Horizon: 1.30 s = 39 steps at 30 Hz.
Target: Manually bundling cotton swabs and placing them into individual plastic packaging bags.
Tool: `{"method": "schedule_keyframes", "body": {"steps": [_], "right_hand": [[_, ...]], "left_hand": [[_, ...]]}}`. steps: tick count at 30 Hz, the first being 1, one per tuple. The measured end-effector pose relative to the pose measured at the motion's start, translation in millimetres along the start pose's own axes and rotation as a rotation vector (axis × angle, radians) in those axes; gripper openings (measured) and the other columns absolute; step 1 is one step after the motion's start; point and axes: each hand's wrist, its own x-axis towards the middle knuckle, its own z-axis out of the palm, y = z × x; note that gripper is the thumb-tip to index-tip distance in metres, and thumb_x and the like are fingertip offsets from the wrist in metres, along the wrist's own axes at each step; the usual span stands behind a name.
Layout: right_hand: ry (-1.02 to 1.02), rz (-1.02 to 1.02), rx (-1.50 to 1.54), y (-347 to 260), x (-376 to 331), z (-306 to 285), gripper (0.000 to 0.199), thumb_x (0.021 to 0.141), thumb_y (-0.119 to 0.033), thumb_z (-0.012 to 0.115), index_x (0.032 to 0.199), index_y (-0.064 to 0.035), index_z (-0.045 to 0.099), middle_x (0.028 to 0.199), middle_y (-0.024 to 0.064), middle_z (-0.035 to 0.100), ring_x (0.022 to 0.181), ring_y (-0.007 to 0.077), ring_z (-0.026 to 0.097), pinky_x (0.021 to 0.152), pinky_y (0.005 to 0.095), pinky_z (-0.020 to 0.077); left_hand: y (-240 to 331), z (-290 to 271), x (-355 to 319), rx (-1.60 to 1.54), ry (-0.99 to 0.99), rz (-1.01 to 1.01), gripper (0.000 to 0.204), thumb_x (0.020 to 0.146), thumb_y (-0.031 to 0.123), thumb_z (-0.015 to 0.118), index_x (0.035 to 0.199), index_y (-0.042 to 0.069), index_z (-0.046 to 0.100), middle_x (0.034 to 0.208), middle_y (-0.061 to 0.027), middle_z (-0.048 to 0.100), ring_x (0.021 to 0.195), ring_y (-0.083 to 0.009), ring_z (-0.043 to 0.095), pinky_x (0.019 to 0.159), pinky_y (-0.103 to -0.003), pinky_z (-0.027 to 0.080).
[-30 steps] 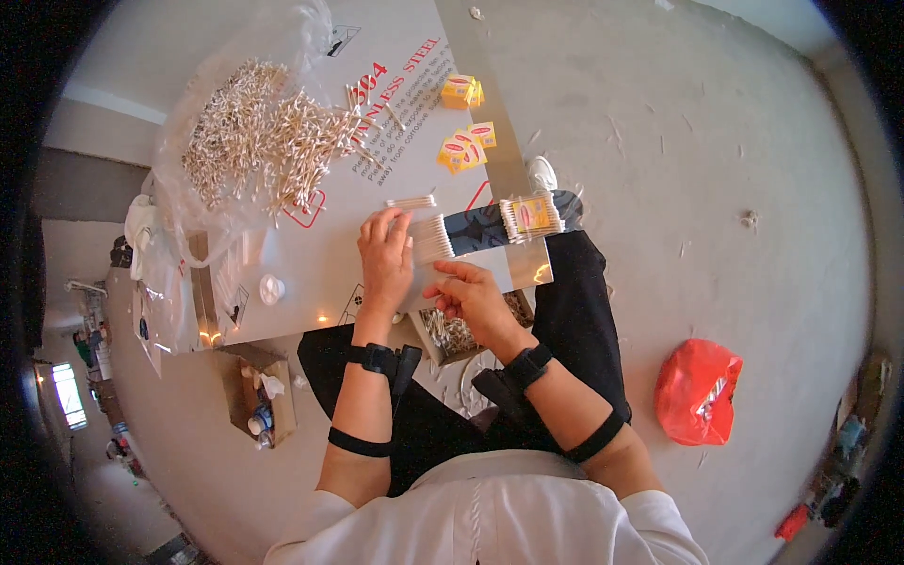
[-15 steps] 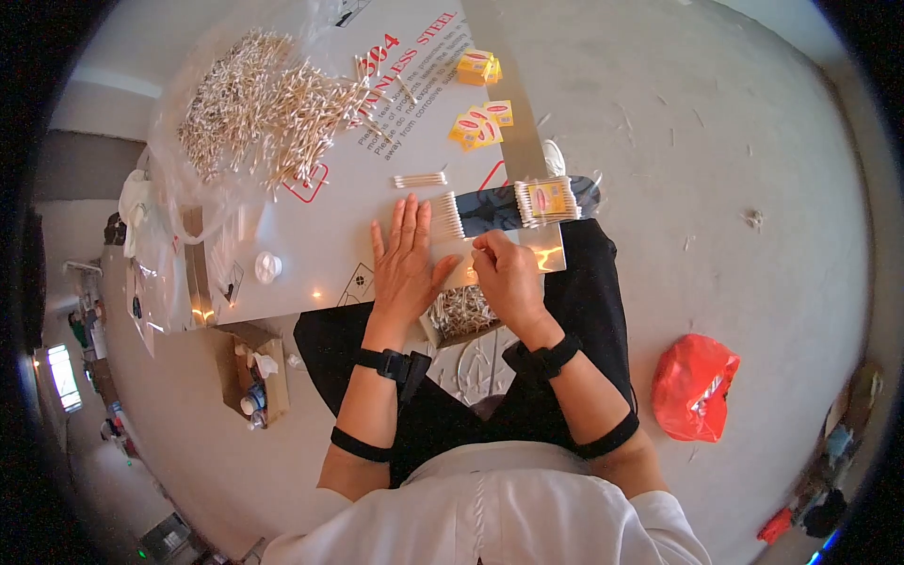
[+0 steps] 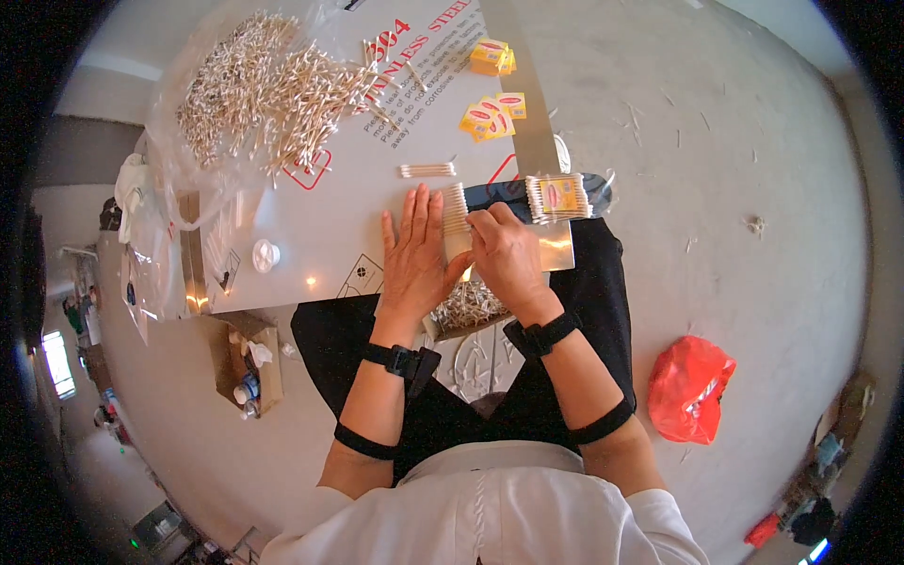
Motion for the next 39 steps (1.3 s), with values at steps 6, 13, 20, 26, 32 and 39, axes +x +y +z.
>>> {"method": "schedule_keyframes", "body": {"steps": [6,13,20,26,32,39], "right_hand": [[-0.002,0.025,-0.047,-1.3,-0.8,3.7,0.006,0.08,-0.006,0.061,0.086,-0.0053,0.063,0.079,0.0105,0.056,0.07,0.0329,0.06,0.058,0.0412,0.0492],[-0.017,-0.007,-0.059,2.9,-4.2,4.6,0.005,0.08,-0.006,0.061,0.085,-0.0053,0.062,0.078,0.0108,0.056,0.07,0.0331,0.06,0.058,0.0413,0.0485],[-0.015,0.059,-0.016,-2.7,-1.3,3.3,0.012,0.079,-0.005,0.061,0.091,-0.0071,0.061,0.08,0.0114,0.057,0.072,0.0339,0.06,0.06,0.0414,0.0493],[-0.027,0.08,-0.031,-2.6,0.8,2.8,0.018,0.079,-0.004,0.06,0.096,-0.0081,0.062,0.081,0.0111,0.058,0.072,0.0338,0.06,0.061,0.0413,0.0497],[-0.037,0.058,-0.047,-1.9,1.8,1.8,0.014,0.079,-0.004,0.06,0.092,-0.007,0.062,0.08,0.0113,0.057,0.072,0.0338,0.06,0.061,0.0414,0.0495],[-0.049,0.056,-0.032,-2.8,1.2,3.4,0.01,0.079,-0.005,0.06,0.088,-0.0064,0.062,0.078,0.011,0.057,0.072,0.0337,0.06,0.061,0.0412,0.0493]], "left_hand": [[-0.6,0.4,0.0,0.009,0.023,0.002,0.088,0.078,0.045,0.065,0.143,0.002,0.025,0.151,-0.0152,0.023,0.141,-0.0281,0.02,0.111,-0.055,0.012],[-0.3,0.9,1.0,0.008,0.011,-0.006,0.088,0.078,0.045,0.065,0.143,0.002,0.025,0.151,-0.0144,0.023,0.141,-0.0279,0.02,0.111,-0.055,0.013],[-0.4,0.1,1.2,0.015,0.006,-0.017,0.088,0.078,0.045,0.065,0.143,0.003,0.025,0.151,-0.014,0.023,0.141,-0.0271,0.019,0.112,-0.054,0.012],[-0.2,1.1,1.6,0.02,0.006,-0.018,0.087,0.078,0.046,0.065,0.143,0.003,0.026,0.151,-0.0138,0.023,0.141,-0.0268,0.019,0.112,-0.054,0.012],[-0.2,1.4,2.2,0.018,0.001,-0.017,0.086,0.08,0.047,0.062,0.143,0.003,0.024,0.152,-0.0143,0.022,0.141,-0.0279,0.018,0.112,-0.054,0.011],[-1.8,1.6,1.9,0.034,-0.006,-0.018,0.084,0.081,0.047,0.059,0.144,0.003,0.023,0.152,-0.0145,0.021,0.141,-0.0289,0.018,0.112,-0.055,0.011]]}}
